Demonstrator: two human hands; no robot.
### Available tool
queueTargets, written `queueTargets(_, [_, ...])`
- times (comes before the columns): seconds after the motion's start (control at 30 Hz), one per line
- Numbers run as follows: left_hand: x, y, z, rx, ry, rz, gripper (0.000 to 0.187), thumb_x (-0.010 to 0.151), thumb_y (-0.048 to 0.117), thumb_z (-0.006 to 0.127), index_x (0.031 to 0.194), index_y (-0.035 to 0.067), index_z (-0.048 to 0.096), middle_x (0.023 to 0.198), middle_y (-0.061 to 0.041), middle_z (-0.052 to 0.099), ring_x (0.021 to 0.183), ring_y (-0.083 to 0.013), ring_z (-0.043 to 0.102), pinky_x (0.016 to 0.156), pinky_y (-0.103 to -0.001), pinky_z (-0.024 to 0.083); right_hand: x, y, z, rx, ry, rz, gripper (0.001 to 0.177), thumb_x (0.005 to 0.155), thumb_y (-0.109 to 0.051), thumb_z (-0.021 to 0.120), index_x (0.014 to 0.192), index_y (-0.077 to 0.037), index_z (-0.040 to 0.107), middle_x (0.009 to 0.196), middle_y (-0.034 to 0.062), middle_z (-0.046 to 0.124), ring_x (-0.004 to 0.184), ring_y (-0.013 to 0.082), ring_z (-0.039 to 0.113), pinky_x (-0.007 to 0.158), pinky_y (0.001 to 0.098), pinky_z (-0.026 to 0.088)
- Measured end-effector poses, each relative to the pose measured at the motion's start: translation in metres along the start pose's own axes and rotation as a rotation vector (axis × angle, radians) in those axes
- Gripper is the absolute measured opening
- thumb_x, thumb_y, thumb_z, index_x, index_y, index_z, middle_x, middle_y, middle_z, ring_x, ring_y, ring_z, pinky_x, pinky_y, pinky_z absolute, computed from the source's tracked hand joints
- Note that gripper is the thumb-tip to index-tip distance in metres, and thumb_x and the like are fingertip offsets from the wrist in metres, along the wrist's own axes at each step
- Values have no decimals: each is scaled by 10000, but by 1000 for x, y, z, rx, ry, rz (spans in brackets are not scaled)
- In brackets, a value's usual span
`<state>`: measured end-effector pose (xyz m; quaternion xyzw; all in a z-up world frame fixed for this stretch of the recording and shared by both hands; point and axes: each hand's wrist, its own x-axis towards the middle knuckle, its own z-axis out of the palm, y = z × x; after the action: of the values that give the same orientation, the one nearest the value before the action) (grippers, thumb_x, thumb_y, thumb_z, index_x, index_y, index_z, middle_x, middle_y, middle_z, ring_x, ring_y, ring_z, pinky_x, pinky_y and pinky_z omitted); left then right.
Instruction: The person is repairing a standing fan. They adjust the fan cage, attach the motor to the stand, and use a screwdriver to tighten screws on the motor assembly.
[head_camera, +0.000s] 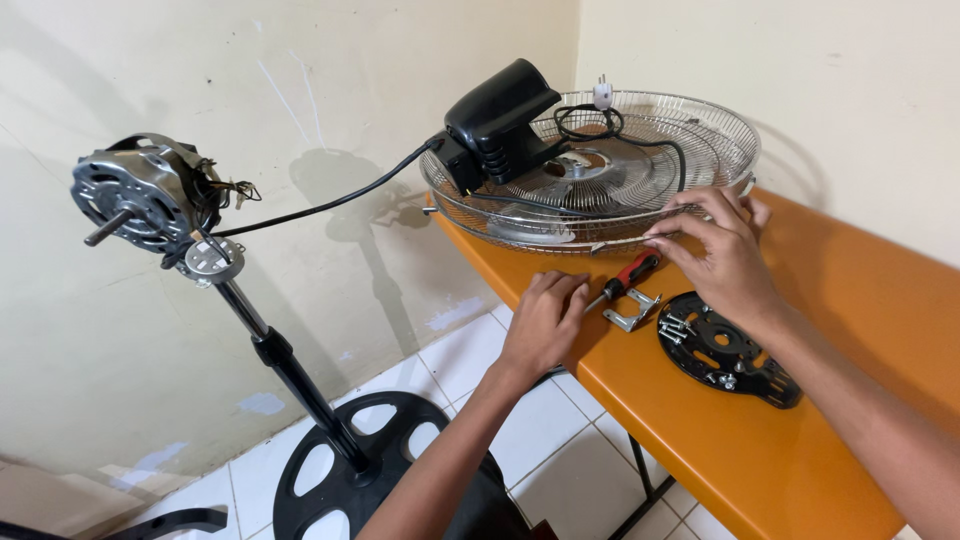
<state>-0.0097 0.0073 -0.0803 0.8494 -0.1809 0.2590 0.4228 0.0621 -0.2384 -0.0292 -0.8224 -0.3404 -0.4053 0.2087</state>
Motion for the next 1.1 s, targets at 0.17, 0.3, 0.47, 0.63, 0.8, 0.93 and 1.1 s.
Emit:
queueTargets(0.17, [35, -8, 18, 140, -290, -234, 578, 1032, 405, 339, 1502, 89, 452, 1499, -151, 445, 1360, -342, 366, 1158, -479, 231, 1, -7, -4, 0, -9, 32, 152, 908, -319, 778, 1000, -200, 764, 1247, -46, 626, 1276, 145, 517, 1078, 408, 248])
queueTargets(0.3, [52, -6, 24, 274, -472, -332, 611, 1028, 420, 257, 1567, 164, 391, 1533, -166, 391, 1431, -357, 284, 1207, -532, 165, 5, -13, -7, 7, 8, 27, 139, 911, -306, 774, 1000, -200, 762, 1250, -47, 629, 1275, 145, 525, 1076, 409, 242])
queueTargets(0.47, [59, -7, 25, 258, -438, -311, 598, 1012, 423, 285, 1543, 169, 393, 1594, -161, 309, 1479, -344, 181, 1161, -546, 157, 7, -16, -9, 11, 11, 21, 141, 908, -305, 771, 993, -194, 758, 1244, -43, 630, 1287, 152, 523, 1078, 410, 244])
queueTargets(0.63, [56, -9, 28, 244, -452, -349, 587, 1013, 415, 285, 1536, 179, 412, 1580, -154, 346, 1445, -328, 240, 1166, -531, 169, 5, -15, -9, 14, 3, 34, 149, 900, -312, 772, 987, -192, 763, 1248, -47, 633, 1272, 152, 522, 1065, 402, 245])
queueTargets(0.8, [49, -6, 27, 291, -412, -283, 574, 1041, 419, 312, 1521, 127, 433, 1575, -184, 330, 1472, -373, 159, 1149, -560, 133, 2, -10, -5, 18, -14, 20, 172, 878, -339, 778, 982, -201, 764, 1250, -43, 628, 1282, 150, 505, 1099, 406, 230])
queueTargets(0.93, [39, 0, 19, 263, -443, -283, 573, 1014, 428, 299, 1483, 176, 511, 1528, -122, 431, 1463, -288, 269, 1188, -529, 146, -6, -7, -6, -43, -58, -9, 176, 860, -344, 776, 971, -207, 779, 1232, -28, 629, 1278, 156, 498, 1117, 428, 206])
queueTargets(1.1, [27, 17, -7, 234, -415, -188, 552, 1017, 427, 395, 1473, 138, 513, 1529, -119, 458, 1473, -287, 285, 1186, -598, 69, -9, -6, -10, -50, -94, -19, 216, 850, -349, 771, 1022, -221, 799, 1200, -26, 635, 1281, 139, 507, 1114, 431, 196])
